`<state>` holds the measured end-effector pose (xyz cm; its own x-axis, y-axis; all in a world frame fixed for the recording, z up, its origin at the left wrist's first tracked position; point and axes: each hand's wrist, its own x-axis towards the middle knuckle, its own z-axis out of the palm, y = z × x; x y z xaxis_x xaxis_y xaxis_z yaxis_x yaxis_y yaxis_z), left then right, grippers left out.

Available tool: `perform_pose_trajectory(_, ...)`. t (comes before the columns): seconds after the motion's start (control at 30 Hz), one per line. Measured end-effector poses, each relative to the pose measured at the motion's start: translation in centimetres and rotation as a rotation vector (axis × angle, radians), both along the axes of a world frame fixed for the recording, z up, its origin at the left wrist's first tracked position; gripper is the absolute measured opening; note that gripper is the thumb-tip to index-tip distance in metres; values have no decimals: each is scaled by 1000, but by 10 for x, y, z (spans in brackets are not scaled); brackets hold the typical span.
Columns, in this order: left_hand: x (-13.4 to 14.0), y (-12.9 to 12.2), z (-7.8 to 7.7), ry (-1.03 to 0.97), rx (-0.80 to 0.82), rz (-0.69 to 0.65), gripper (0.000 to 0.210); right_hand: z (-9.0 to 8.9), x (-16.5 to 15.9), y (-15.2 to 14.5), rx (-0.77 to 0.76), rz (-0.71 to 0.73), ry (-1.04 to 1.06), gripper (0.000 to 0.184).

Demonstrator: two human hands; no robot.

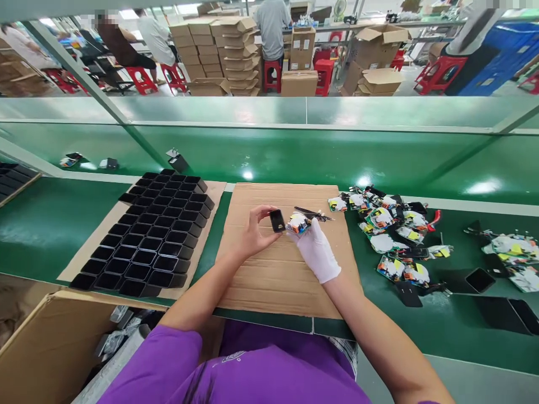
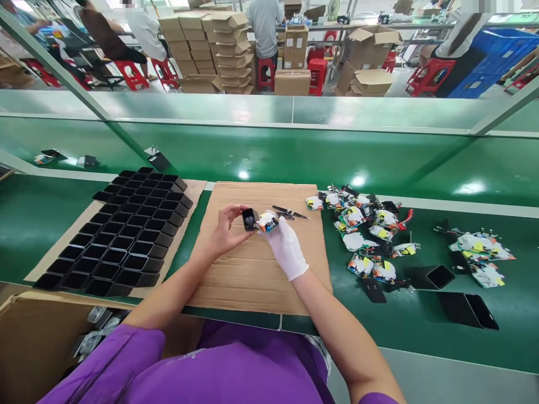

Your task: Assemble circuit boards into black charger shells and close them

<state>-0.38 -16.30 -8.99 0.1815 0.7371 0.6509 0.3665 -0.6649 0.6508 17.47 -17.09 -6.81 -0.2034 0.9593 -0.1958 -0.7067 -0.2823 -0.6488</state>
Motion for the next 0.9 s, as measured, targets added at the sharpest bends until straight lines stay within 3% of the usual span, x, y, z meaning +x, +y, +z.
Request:
perform_pose_trajectory(0.33,12,-14,11,-101,117,7,55,10,0,-10,8,20,-50,46)
perform_pose_trajectory(0.6,11,-17,9,-113,-108,50,59,11,1,-12,-38,35,-119,47)
perform_pose_trajectory(0.73,8,-17,11,-21,-97,102,64,12,1,-12,-21,33,-100,49)
perform_pose_trajectory(0.9,6,-15,19,82,-105,60,65,14,1,-12,-1,14,-127,54)
